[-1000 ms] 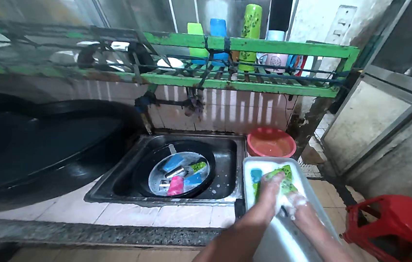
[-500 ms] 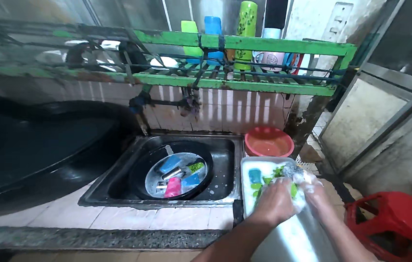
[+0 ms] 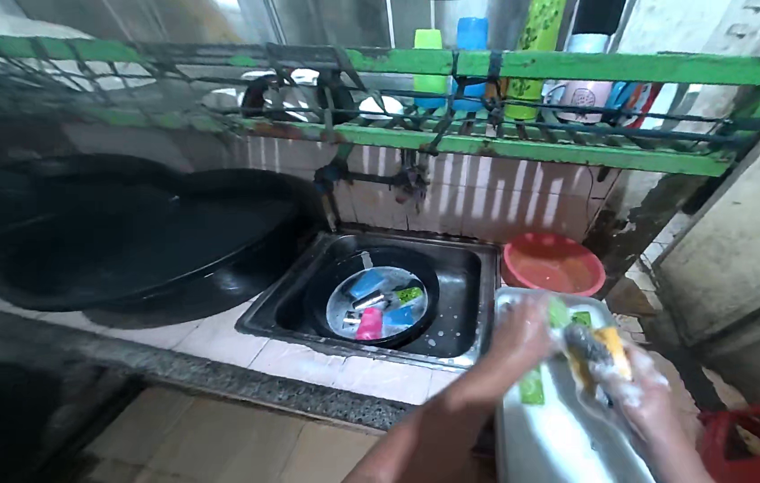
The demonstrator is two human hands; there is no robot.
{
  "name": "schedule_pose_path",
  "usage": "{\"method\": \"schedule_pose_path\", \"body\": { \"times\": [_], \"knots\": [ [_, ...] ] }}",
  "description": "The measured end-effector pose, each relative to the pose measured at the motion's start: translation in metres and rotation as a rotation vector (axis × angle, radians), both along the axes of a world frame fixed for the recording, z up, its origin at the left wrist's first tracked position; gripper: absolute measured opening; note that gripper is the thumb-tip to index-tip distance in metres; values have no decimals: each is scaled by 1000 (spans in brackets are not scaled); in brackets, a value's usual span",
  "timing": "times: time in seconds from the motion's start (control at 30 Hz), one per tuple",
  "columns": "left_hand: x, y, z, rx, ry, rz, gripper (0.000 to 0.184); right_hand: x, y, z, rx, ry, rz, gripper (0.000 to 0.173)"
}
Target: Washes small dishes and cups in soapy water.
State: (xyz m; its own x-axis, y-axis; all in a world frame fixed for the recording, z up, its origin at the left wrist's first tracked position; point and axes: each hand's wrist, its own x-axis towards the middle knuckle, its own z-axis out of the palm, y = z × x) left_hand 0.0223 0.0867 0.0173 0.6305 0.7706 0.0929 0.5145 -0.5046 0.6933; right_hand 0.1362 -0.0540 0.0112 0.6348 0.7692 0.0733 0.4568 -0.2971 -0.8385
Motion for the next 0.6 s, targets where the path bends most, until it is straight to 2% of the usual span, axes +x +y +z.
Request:
{"method": "schedule_pose_path", "body": {
  "times": [0.1,0.13,0.2,0.3,0.37,0.43,0.5,0.53,0.6],
  "knots": [
    [-40,67,-20,82,9,239,70,12,-31,-28,-103,-144,225,47],
    [-57,88,-30,143,59,297,63,20,-39,-38,-110,-222,271,44],
    [-85,121,-47,201,171,380,41,27,-49,-46,-255,-299,323,43],
    [-72,129,-36,224,244,378,29,22,-45,-46,-515,-357,348,49],
    [-32,98,-14,229,229,192,29,17,-40,-44,-648,-429,392,55],
    [11,53,-13,256,250,-145,35,12,-37,-42,-770,-471,461,64],
    [47,15,-40,307,327,-499,37,12,-38,-44,-821,-469,501,64],
    [59,4,-54,303,384,-599,35,13,-38,-46,-797,-465,503,61],
    [72,-5,-74,298,504,-642,36,19,-37,-51,-693,-458,461,59]
  ]
}}
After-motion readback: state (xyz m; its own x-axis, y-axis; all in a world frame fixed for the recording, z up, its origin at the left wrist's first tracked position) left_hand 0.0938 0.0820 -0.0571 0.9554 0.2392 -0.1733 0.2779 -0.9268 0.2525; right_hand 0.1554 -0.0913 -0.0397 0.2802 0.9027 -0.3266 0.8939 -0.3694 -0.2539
